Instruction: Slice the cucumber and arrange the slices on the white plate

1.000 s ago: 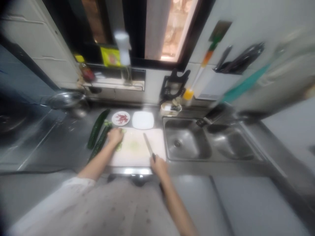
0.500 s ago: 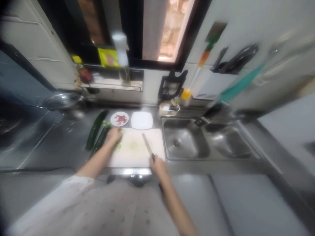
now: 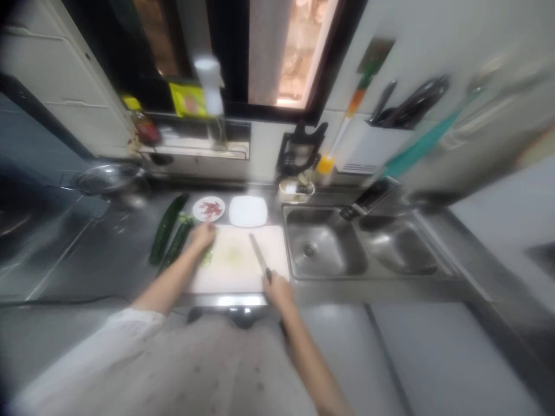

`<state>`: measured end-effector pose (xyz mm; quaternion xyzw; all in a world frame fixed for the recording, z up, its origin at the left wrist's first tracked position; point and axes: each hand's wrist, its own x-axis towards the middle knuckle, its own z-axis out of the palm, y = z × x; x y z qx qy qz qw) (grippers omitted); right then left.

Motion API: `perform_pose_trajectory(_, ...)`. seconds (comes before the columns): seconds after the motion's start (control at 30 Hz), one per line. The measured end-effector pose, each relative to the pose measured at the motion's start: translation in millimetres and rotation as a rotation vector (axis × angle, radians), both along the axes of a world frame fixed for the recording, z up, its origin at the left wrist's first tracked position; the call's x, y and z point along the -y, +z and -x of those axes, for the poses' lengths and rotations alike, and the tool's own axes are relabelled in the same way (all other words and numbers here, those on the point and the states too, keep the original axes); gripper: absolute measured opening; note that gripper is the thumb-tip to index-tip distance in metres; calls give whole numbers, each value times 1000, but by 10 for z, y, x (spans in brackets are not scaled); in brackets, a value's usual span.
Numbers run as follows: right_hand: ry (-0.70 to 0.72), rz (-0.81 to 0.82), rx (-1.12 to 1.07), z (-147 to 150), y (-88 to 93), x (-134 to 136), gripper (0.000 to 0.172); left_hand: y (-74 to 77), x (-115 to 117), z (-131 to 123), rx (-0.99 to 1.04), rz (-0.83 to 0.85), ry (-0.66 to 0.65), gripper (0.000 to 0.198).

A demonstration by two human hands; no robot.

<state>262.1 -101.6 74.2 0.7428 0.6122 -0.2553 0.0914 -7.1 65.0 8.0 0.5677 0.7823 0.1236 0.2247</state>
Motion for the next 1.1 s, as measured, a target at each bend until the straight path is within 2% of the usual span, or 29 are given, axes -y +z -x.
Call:
perform_pose_trajectory(0.3,26,-19,-1,-20,-54,-2,40,69,269,-223,309,-32,-28,23)
perform_pose_trajectory(0.53,25,-23,-5,-31,-91,4,40,8,444,-442,346,32,-122,24)
perform_pose_trajectory(0.67,39,-39,-9,-39,-125,11,40,-65,496,-532,314,73,-118,25)
perform_pose_trajectory(0.8,44,-43,2,-34,-118,13,40,-102,522,-565,196,52,-161,24)
perform_pose_trajectory(0.97,58,-27,19,-10,16,68,40,-116,483,-522,43,24,-235,26)
perform_pose_trajectory(1.1,91,-24,10,22,134,166,39,-134,417,-473,10,32,-249,28)
